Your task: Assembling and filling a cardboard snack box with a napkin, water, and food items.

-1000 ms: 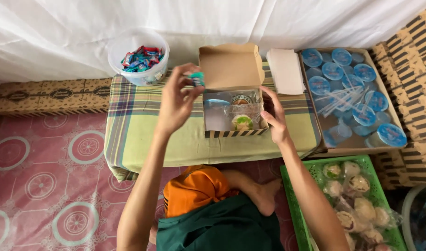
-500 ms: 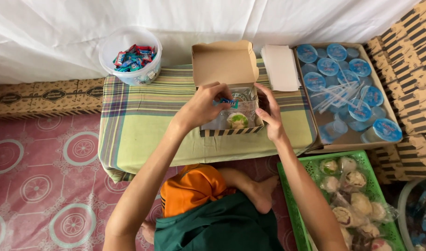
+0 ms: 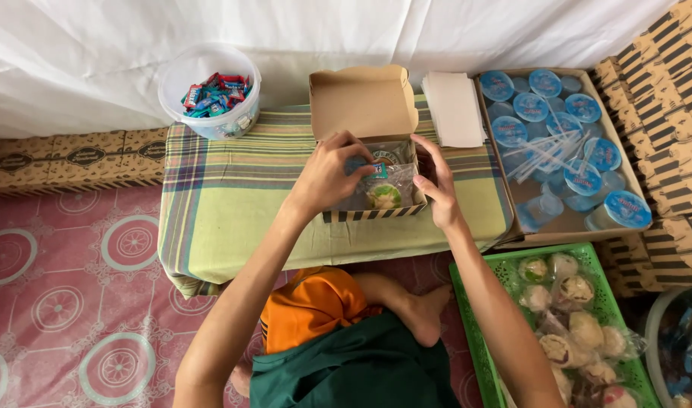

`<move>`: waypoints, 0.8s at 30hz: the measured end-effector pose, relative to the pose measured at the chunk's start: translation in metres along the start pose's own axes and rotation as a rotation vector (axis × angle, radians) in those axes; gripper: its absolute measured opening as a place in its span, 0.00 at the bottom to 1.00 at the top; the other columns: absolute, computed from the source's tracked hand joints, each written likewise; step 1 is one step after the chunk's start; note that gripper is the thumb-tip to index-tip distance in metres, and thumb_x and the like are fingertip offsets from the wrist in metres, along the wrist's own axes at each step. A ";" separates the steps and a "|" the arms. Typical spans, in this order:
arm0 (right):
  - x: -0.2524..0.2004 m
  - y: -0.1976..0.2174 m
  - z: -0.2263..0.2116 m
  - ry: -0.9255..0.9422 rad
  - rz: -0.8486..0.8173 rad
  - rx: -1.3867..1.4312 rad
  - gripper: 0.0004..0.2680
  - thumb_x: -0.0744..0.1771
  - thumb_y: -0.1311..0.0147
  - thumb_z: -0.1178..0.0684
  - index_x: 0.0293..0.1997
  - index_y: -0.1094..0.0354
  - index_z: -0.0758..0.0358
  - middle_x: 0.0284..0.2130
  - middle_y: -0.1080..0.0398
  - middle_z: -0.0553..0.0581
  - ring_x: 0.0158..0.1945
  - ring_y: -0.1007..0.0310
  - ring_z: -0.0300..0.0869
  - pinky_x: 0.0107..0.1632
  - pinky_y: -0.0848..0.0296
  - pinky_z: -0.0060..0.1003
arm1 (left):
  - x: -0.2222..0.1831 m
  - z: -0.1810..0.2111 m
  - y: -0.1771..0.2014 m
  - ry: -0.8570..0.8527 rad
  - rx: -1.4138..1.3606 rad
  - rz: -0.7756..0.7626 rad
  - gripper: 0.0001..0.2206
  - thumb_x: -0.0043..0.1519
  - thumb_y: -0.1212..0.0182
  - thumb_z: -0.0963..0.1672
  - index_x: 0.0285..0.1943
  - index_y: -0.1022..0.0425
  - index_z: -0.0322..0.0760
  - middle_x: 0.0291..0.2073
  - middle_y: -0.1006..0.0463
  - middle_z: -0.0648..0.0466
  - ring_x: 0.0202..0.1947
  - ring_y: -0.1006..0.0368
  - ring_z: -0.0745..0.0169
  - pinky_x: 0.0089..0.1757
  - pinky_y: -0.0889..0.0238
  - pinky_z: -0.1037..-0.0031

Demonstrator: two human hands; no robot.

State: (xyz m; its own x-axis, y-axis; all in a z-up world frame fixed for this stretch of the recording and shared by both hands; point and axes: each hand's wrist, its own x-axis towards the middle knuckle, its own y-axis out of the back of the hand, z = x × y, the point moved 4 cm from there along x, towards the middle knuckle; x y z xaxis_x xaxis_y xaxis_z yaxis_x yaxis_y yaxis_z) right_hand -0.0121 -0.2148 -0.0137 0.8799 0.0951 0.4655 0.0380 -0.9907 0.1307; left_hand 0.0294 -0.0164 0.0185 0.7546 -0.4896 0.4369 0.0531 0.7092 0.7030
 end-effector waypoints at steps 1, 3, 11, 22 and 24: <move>0.000 0.001 0.001 0.000 0.001 -0.001 0.28 0.63 0.49 0.41 0.71 0.43 0.63 0.65 0.42 0.64 0.73 0.49 0.54 0.73 0.55 0.51 | 0.000 -0.002 0.001 -0.001 -0.001 -0.001 0.07 0.62 0.32 0.48 0.39 0.21 0.46 0.39 0.27 0.57 0.45 0.26 0.52 0.47 0.35 0.59; 0.001 0.001 0.002 -0.003 -0.003 -0.002 0.29 0.63 0.49 0.41 0.71 0.43 0.64 0.65 0.42 0.66 0.73 0.50 0.56 0.73 0.56 0.52 | 0.000 -0.005 0.009 -0.017 -0.060 0.114 0.05 0.61 0.29 0.46 0.41 0.20 0.47 0.39 0.27 0.57 0.44 0.25 0.53 0.45 0.31 0.64; 0.001 0.003 0.005 -0.016 0.014 0.075 0.28 0.62 0.48 0.42 0.70 0.42 0.62 0.64 0.40 0.63 0.71 0.47 0.51 0.72 0.54 0.49 | -0.008 -0.054 0.025 0.409 -0.233 0.508 0.19 0.72 0.54 0.54 0.59 0.38 0.38 0.37 0.29 0.44 0.41 0.25 0.42 0.43 0.31 0.55; -0.004 0.015 0.041 -0.080 0.075 0.254 0.27 0.66 0.50 0.36 0.70 0.49 0.57 0.54 0.35 0.61 0.59 0.37 0.44 0.62 0.41 0.41 | -0.028 -0.027 0.048 0.131 -0.525 0.353 0.20 0.71 0.52 0.36 0.71 0.45 0.40 0.51 0.24 0.35 0.58 0.27 0.36 0.54 0.33 0.48; -0.009 0.024 0.064 -0.065 0.079 0.174 0.26 0.68 0.56 0.34 0.70 0.48 0.62 0.58 0.37 0.66 0.63 0.40 0.49 0.68 0.47 0.46 | -0.040 -0.023 0.045 0.084 -0.553 0.369 0.23 0.65 0.49 0.30 0.69 0.40 0.35 0.52 0.24 0.34 0.59 0.29 0.32 0.55 0.34 0.40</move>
State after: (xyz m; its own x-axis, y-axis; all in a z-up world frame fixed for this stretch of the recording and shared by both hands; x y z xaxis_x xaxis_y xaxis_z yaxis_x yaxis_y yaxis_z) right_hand 0.0111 -0.2452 -0.0708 0.9119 0.0155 0.4101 0.0438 -0.9972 -0.0598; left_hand 0.0168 0.0465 0.0198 0.8350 -0.1398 0.5323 0.0922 0.9891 0.1151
